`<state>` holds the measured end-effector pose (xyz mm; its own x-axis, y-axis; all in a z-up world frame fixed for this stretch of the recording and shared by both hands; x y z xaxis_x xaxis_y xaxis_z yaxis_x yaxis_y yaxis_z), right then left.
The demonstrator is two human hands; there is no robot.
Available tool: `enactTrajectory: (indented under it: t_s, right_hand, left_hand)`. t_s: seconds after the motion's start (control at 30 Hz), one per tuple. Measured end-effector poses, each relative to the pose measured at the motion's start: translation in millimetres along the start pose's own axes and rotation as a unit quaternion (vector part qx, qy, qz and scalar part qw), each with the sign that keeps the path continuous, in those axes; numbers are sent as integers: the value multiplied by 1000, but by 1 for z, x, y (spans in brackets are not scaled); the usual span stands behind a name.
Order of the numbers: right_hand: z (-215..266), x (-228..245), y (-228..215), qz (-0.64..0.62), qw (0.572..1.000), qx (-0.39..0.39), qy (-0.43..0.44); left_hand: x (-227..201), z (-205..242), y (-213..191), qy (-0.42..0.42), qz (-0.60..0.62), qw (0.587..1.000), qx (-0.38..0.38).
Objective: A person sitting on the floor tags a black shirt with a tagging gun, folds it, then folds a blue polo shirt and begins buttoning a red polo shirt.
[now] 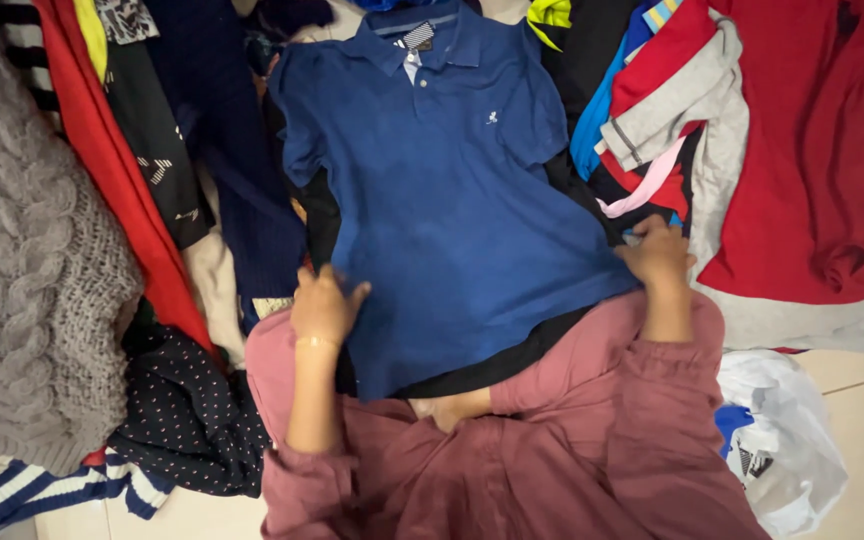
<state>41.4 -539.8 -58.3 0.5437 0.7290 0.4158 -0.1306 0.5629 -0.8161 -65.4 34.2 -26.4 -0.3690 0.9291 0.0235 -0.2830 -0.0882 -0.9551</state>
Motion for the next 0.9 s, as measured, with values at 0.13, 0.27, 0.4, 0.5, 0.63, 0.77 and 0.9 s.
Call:
enactTrajectory:
  t_s: [0.13, 0.27, 0.4, 0.5, 0.63, 0.77, 0.9]
  right_hand:
    - [10, 40, -5, -42, 977, -134, -159]
    - [54, 112, 12, -35, 939, -132, -314]
    - [53, 171, 35, -45, 926, -65, -368]
    - [36, 219, 37, -35, 882, -112, -457]
    - [1, 276, 35, 30, 876, -151, -456]
    - [-101, 270, 82, 126, 882, -35, -453]
    - [-169, 263, 70, 295, 797, -223, -477]
  left_hand:
    - [-15, -57, -6, -2, 90, 992, -86]
    - [-19, -113, 0, -47, 203, 968, -141]
    - [-29, -129, -37, -36, 256, 948, -184]
    - [-36, -157, -38, 2, 212, 942, -260]
    - [-27, -180, -22, -78, 101, 928, -349]
    - [-12, -194, -29, -88, 18, 905, -416]
    - [10, -218, -47, -99, -93, 907, -399]
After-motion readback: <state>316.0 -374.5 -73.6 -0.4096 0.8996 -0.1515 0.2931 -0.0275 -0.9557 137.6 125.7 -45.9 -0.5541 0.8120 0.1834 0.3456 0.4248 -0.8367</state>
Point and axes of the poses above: each hand's wrist, its own z-axis away from the middle knuckle, its own y-axis out of the palm, x = y × z, the point moved 9 cm from there along -z, towards the middle knuckle, and after that the axes turned 15 degrees about -z, right-handed, at the moved point
